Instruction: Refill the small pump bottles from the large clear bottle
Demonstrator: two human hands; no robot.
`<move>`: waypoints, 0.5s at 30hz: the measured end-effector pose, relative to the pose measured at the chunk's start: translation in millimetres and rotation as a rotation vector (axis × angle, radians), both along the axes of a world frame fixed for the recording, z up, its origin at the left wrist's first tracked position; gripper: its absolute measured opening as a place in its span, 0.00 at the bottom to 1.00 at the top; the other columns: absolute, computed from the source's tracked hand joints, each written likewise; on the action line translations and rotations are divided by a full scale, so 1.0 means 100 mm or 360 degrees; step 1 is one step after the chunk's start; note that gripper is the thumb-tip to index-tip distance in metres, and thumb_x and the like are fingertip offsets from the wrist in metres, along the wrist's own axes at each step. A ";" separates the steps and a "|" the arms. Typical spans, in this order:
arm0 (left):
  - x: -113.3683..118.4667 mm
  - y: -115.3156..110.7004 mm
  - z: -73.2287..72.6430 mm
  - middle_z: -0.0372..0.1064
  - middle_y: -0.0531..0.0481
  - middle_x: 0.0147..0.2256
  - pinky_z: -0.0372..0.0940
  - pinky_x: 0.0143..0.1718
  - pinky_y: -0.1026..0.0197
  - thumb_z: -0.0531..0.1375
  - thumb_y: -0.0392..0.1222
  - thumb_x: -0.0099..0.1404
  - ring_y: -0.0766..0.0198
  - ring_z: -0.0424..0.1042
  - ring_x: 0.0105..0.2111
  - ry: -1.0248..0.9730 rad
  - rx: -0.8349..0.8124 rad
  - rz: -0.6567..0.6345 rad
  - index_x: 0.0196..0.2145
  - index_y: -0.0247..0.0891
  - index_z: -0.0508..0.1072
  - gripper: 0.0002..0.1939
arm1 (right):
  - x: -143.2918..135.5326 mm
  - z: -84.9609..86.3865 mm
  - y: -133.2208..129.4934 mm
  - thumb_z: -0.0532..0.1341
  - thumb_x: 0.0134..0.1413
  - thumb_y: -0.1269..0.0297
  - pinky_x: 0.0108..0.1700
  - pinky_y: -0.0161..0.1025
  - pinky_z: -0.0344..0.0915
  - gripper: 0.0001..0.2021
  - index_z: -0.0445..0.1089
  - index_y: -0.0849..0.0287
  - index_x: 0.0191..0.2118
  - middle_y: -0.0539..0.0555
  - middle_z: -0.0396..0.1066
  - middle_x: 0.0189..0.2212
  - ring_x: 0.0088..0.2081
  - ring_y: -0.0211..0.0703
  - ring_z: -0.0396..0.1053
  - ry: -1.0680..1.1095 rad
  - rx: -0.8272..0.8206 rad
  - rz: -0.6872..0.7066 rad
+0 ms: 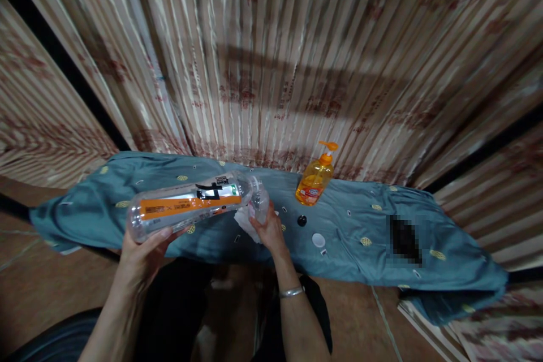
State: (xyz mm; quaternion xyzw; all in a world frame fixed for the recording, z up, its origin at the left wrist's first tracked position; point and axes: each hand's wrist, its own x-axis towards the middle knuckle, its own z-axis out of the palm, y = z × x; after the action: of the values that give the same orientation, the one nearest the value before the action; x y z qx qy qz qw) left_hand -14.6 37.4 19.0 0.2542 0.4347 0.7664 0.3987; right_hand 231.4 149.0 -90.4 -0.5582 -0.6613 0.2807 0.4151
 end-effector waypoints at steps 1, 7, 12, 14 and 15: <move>0.01 -0.01 0.00 0.77 0.43 0.57 0.83 0.39 0.50 0.83 0.38 0.38 0.49 0.81 0.45 -0.0001 -0.0001 0.0013 0.65 0.49 0.72 0.56 | -0.01 0.01 0.00 0.70 0.54 0.58 0.50 0.52 0.79 0.31 0.66 0.55 0.63 0.58 0.84 0.49 0.49 0.61 0.83 0.0010 -0.0019 -0.0016; 0.05 -0.03 -0.01 0.77 0.44 0.58 0.81 0.39 0.53 0.82 0.38 0.39 0.49 0.80 0.47 -0.0008 0.0005 0.0065 0.64 0.48 0.74 0.52 | -0.09 0.09 -0.05 0.71 0.56 0.60 0.55 0.50 0.78 0.31 0.67 0.57 0.64 0.60 0.83 0.51 0.53 0.61 0.83 0.0012 -0.0130 -0.0061; 0.02 -0.03 -0.04 0.78 0.45 0.54 0.81 0.40 0.51 0.82 0.39 0.40 0.50 0.79 0.46 0.0015 0.0019 0.0075 0.61 0.48 0.76 0.49 | -0.15 0.16 -0.06 0.72 0.56 0.62 0.55 0.50 0.78 0.30 0.68 0.56 0.63 0.58 0.83 0.51 0.53 0.60 0.83 -0.0001 -0.0176 -0.0086; 0.00 -0.02 -0.04 0.78 0.47 0.51 0.81 0.40 0.50 0.82 0.39 0.39 0.50 0.79 0.45 0.0030 0.0012 0.0080 0.61 0.48 0.75 0.50 | -0.16 0.19 -0.07 0.72 0.55 0.63 0.55 0.49 0.78 0.29 0.68 0.55 0.62 0.58 0.83 0.50 0.53 0.59 0.83 -0.0009 -0.0188 -0.0092; -0.02 -0.02 -0.05 0.78 0.47 0.50 0.81 0.40 0.49 0.83 0.39 0.38 0.50 0.79 0.45 0.0036 0.0000 0.0070 0.60 0.48 0.75 0.50 | -0.17 0.21 -0.07 0.72 0.55 0.63 0.55 0.49 0.78 0.28 0.68 0.56 0.61 0.58 0.83 0.50 0.53 0.59 0.83 -0.0018 -0.0195 -0.0100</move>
State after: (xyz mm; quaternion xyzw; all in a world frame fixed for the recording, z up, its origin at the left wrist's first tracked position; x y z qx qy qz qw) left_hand -16.6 35.4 14.4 0.2532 0.4447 0.7720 0.3770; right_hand 214.9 141.9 -69.8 -0.6047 -0.6273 0.3042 0.3850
